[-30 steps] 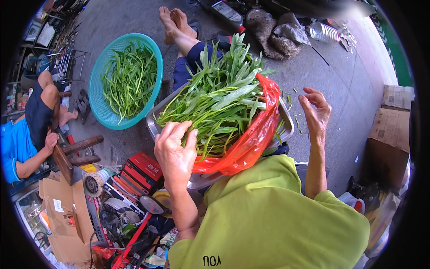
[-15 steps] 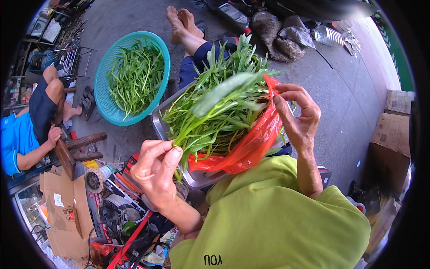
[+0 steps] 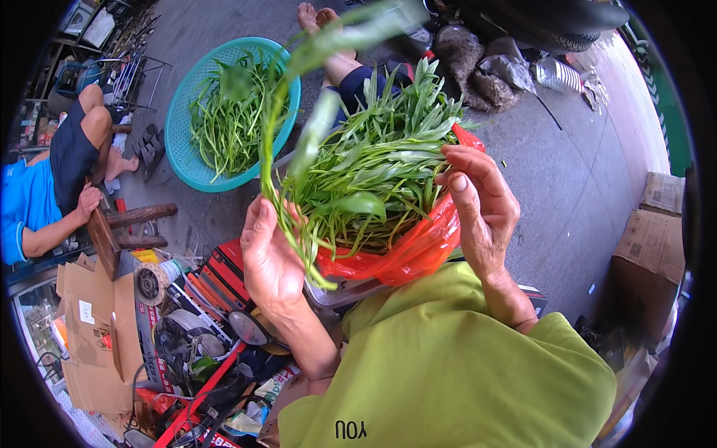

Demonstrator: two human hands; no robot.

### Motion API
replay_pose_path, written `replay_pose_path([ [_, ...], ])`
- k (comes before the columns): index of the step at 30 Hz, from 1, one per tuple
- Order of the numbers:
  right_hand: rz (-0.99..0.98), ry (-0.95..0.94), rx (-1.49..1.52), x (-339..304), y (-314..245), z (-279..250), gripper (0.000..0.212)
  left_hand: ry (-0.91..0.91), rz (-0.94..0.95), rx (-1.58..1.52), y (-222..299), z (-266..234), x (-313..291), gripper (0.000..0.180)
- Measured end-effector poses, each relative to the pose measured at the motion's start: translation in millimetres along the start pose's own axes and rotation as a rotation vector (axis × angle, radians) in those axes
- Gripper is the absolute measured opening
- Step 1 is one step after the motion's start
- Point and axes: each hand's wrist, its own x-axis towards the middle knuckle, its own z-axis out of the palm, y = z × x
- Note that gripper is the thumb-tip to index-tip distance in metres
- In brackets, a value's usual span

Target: The person sits on the floor and trims long green vegetables by hand, removing unwanted parts and placing the trimmed pieces into a green basket. The person handles the vegetables one by one, stripping leaves and stems before discarding the waste.

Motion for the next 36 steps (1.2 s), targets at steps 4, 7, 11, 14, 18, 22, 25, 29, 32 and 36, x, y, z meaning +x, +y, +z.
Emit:
replay_pose_path([
  [4,0.060,-0.195,-0.005,-9,-6,4,0.028,-0.012,-0.060,-0.193,-7,3,13,0.013],
  [7,0.191,-0.354,0.030,-7,-22,24,0.028,0.001,-0.081,-0.276,-13,11,16,0.017],
  [11,0.153,-0.520,0.025,-11,-4,43,0.020,-0.097,-0.078,-0.258,-28,-2,21,0.018],
  [14,0.162,-0.495,0.061,-8,2,38,0.016,-0.098,-0.156,-0.323,-35,7,28,0.012],
  [18,0.128,-0.563,-0.089,13,-4,37,0.013,-0.104,-0.040,-0.397,-27,-4,22,0.020],
  [22,0.344,-0.166,0.342,19,10,30,0.014,-0.148,-0.030,-0.394,-30,-11,44,0.034],
  [25,0.362,-0.177,0.351,33,-3,33,0.013,-0.213,0.113,-0.232,-26,-1,23,0.044],
  [29,0.050,-0.390,0.036,37,-7,37,0.012,-0.361,0.056,-0.341,-26,-12,25,0.042],
  [32,-0.007,-0.547,-0.180,33,-8,42,0.021,0.040,0.145,-0.397,-27,1,14,0.035],
  [36,-0.077,-0.609,-0.282,27,-6,52,0.021,-0.229,0.208,-0.426,-24,-21,16,0.033],
])
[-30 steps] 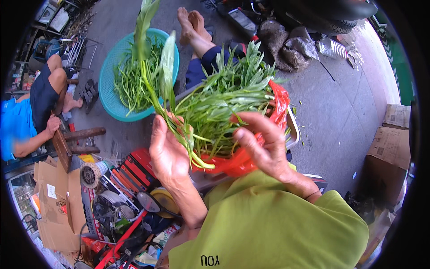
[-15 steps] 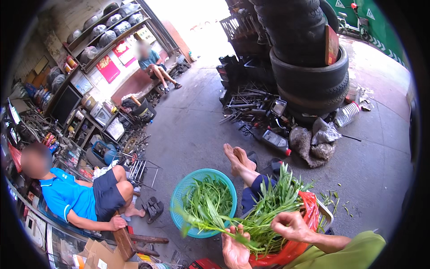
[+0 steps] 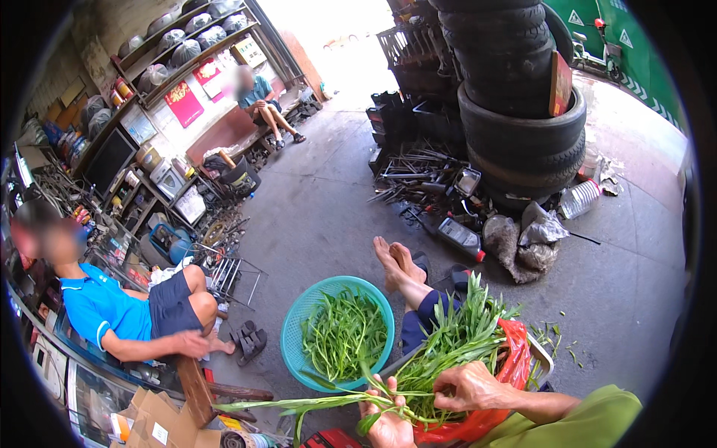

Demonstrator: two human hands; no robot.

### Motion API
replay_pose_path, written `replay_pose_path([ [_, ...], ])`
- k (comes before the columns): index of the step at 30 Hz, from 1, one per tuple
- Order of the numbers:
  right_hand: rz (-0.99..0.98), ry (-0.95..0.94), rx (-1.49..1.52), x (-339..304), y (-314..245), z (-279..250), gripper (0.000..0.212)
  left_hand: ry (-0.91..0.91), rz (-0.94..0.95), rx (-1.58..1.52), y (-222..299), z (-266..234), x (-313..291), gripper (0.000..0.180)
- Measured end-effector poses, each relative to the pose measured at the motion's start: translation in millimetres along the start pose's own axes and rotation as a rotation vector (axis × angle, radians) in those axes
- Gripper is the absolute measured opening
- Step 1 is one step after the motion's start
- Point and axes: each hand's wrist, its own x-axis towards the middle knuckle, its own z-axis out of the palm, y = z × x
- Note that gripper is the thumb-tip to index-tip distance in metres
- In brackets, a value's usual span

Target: The person sits on the floor and trims long green vegetables by hand, removing unwanted parts and placing the trimmed pieces into a green basket. The person handles the vegetables one by one, stripping leaves and stems before discarding the waste.

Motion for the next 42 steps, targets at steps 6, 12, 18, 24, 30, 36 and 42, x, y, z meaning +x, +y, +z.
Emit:
replay_pose_path([
  [6,-0.071,0.184,-0.039,15,5,-6,0.021,0.024,0.099,-0.017,-9,26,7,0.032],
  [12,0.204,0.076,0.538,24,0,-14,0.006,-0.154,-0.032,-0.219,6,46,16,0.034],
  [18,0.198,0.272,0.583,17,3,-4,0.007,-0.202,-0.006,-0.114,-1,53,10,0.026],
  [24,0.304,0.645,0.731,9,26,-34,0.007,-0.161,0.120,-0.038,12,42,17,0.026],
  [30,0.263,0.951,0.147,-55,96,-120,0.012,-0.127,0.181,0.067,29,26,25,0.028],
  [36,0.591,0.759,-0.204,-118,179,-136,0.017,0.024,0.030,0.453,88,19,116,0.017],
  [42,0.852,0.474,-0.514,-107,161,-98,0.028,0.166,0.046,0.710,134,-28,189,0.007],
])
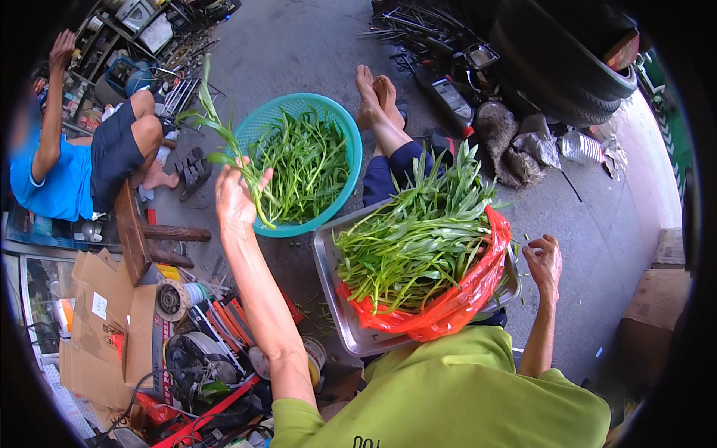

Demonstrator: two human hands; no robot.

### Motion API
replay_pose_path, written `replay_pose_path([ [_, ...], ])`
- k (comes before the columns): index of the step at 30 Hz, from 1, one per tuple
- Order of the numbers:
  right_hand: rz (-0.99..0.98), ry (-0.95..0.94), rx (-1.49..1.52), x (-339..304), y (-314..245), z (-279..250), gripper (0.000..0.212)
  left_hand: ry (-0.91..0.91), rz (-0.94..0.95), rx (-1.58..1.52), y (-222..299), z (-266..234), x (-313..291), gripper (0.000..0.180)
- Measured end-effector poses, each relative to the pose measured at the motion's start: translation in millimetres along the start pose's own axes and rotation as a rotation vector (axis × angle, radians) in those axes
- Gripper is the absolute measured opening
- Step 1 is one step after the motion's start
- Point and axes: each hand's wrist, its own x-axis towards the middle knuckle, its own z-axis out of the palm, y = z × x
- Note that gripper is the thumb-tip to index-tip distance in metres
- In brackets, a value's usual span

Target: The person sits on the floor and trims long green vegetables by hand, removing unwanted parts and placing the trimmed pieces into a green basket. The person handles the vegetables one by one, stripping leaves and stems before discarding the waste.

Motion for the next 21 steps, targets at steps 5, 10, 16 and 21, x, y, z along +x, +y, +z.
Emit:
replay_pose_path([
  [5,-0.100,0.077,-0.039,0,-23,-15,0.029,0.120,0.061,0.007,-6,8,-27,0.008],
  [10,-0.255,0.189,0.206,-9,-66,-26,0.021,-0.017,0.131,-0.181,-4,26,-42,0.013],
  [16,-0.630,-0.027,0.754,-54,-157,-28,0.014,-0.165,0.143,-0.275,-21,87,-85,0.019],
  [21,-0.617,-0.612,0.985,-77,-210,-24,0.018,-0.327,-0.005,-0.495,-41,138,-121,0.021],
])
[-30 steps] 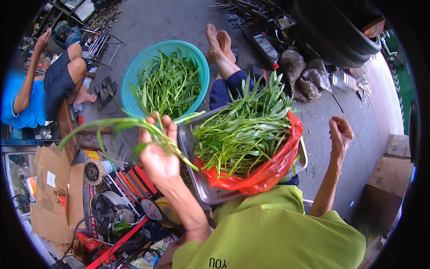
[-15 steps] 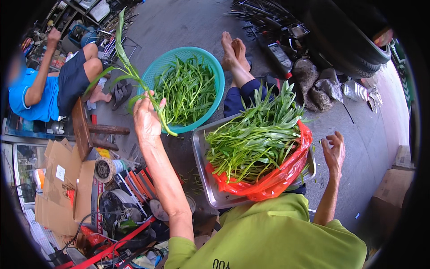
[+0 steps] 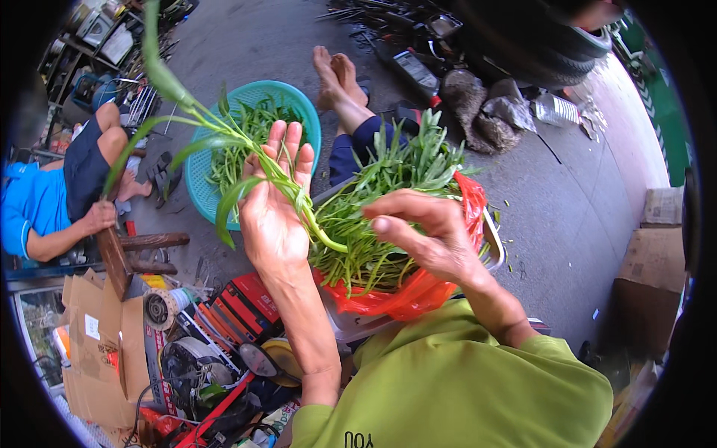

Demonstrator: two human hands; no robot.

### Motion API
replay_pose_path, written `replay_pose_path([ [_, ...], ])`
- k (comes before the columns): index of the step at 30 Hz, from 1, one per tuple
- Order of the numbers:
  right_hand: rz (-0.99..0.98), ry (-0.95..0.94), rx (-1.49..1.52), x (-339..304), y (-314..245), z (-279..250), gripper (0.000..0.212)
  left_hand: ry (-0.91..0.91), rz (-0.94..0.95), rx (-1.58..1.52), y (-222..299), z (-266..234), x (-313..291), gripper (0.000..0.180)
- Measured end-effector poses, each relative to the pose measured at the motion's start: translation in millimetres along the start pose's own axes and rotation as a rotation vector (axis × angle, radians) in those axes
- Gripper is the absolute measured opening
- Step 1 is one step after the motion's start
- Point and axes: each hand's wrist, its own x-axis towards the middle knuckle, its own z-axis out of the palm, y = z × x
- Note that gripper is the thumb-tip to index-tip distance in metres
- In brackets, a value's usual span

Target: The person sits on the floor and trims long green vegetables by hand, removing unwanted parts and placing the trimmed pieces into a green basket. The person handles the vegetables one by one, stripping leaves and stems before discarding the waste.

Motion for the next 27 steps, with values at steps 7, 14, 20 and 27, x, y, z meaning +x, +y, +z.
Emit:
replay_pose_path([
  [7,0.090,-0.037,0.358,-3,10,15,0.020,-0.106,-0.082,-0.122,-21,20,-12,0.022],
  [14,-0.096,0.028,0.074,-4,8,5,0.015,-0.080,-0.109,-0.166,-33,23,-20,0.022],
  [20,-0.260,0.089,-0.198,-6,4,4,0.011,-0.094,-0.138,-0.214,-42,18,-19,0.023],
  [27,-0.273,0.133,-0.182,-7,6,-9,0.008,-0.091,-0.257,-0.310,-47,18,-21,0.025],
])
